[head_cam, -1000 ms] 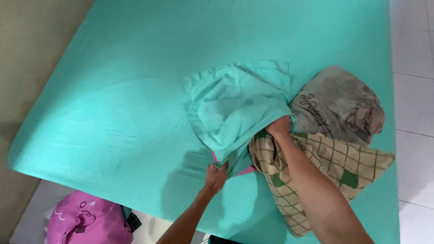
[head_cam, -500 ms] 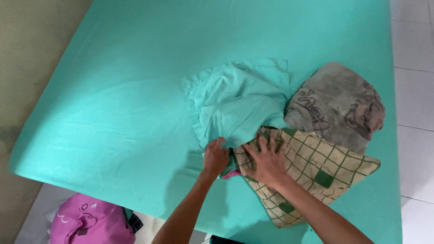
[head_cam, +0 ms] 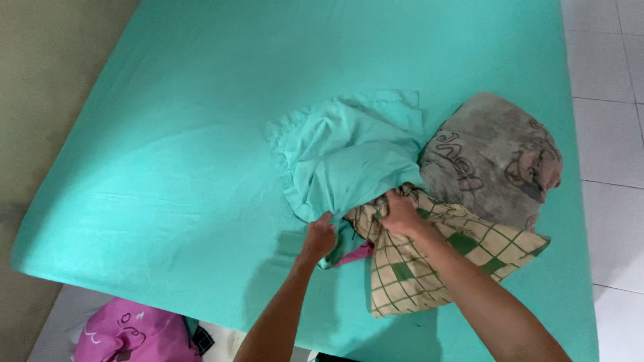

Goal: The person gathers several folded cloths and a pillow on a bed, then wraps them together into a bundle using a light green sheet. They secure the bundle by tying the sheet and then use a duster to pat the bundle. Finally, they wrap the bundle with a pink cloth and tie it.

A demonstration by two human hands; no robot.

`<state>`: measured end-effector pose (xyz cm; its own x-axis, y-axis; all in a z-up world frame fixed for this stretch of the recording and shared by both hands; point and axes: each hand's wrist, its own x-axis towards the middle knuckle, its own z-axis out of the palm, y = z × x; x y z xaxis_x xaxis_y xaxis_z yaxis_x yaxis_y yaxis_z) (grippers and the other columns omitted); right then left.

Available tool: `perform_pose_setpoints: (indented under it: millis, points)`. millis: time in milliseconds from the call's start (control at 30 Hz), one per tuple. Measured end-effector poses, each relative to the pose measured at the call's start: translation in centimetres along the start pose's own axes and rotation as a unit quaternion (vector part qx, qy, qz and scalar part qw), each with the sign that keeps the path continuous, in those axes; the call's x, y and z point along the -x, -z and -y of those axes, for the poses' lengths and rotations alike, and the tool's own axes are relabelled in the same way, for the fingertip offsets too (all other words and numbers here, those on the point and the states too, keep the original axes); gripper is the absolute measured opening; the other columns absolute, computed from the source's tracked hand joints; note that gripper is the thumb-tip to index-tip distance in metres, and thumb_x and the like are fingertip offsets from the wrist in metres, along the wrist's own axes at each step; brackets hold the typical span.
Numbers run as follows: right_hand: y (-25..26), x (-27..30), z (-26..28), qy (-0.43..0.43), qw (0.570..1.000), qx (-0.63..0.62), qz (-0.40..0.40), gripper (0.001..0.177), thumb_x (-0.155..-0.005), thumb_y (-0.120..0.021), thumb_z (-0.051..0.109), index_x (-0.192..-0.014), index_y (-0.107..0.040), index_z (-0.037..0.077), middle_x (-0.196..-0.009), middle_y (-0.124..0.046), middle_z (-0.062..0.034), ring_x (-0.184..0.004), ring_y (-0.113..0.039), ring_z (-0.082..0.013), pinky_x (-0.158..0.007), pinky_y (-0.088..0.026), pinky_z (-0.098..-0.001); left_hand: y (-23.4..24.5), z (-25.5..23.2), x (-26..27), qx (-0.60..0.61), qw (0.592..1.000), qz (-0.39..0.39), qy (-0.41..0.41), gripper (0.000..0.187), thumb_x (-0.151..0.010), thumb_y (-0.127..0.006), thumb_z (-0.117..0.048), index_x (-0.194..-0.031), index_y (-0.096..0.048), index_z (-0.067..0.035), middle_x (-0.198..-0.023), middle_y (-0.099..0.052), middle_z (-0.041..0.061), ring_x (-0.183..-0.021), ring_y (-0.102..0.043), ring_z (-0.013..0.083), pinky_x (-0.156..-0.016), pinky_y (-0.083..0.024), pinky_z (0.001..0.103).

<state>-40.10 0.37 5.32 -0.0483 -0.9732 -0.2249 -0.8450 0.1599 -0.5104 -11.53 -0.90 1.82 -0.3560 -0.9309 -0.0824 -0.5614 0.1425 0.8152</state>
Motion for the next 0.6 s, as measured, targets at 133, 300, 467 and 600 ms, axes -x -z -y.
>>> perform_pose_setpoints:
  millis: [133, 300, 467, 600]
  points:
    - [3.6, -5.7, -2.5, -0.191, 0.976, -0.075, -0.073, 0.067, -0.083, -0.079, 0.026, -0.136, -0.051, -0.005, -0.134, -0.054, -0.0278, -0.115, -0.056, -0.0434, -0.092, -0.049, -0.0508, 1.0, -1.4, 1.0, 0.077, 0.994, 0.002, -0.078, 0.036, -0.089, -0.054, -0.001, -0.123, -0.061, -0.009, -0.096, -0.064, 0.033, -0.096, -0.054, 0.0551, -0.075, -0.051, 0.053]
    - [3.4, -7.8, 1.0, -0.404, 0.763, -0.420, -0.280, 0.053, -0.096, -0.066, 0.025, -0.144, -0.053, 0.005, -0.143, -0.053, -0.0172, -0.114, -0.059, -0.0337, -0.088, -0.052, -0.0453, 4.4, -5.9, 1.3, 0.056, 0.998, 0.016, -0.022, 0.058, -0.086, -0.077, -0.035, -0.128, -0.052, -0.003, -0.111, -0.064, 0.030, -0.106, -0.060, 0.0497, -0.087, -0.051, 0.053]
    - [3.1, -6.8, 6.2, -0.418, 0.675, -0.535, -0.290, 0.055, -0.098, -0.065, 0.015, -0.150, -0.048, 0.007, -0.145, -0.057, -0.0146, -0.116, -0.062, -0.0301, -0.095, -0.055, -0.0421, 6.7, -5.3, 2.1, -0.115, 0.990, 0.080, 0.025, 0.086, -0.068, -0.090, -0.050, -0.128, -0.050, -0.004, -0.128, -0.061, 0.020, -0.117, -0.056, 0.0419, -0.096, -0.041, 0.060]
    - [3.3, -6.6, 7.4, -0.432, 0.583, -0.638, -0.257, 0.064, -0.100, -0.068, 0.024, -0.155, -0.039, 0.010, -0.148, -0.051, -0.0125, -0.118, -0.060, -0.0283, -0.097, -0.055, -0.0402, 5.1, -0.9, 2.1, -0.030, 0.993, -0.032, 0.110, 0.079, -0.071, -0.090, -0.040, -0.128, -0.051, -0.002, -0.116, -0.063, 0.017, -0.104, -0.058, 0.0376, -0.086, -0.048, 0.055]
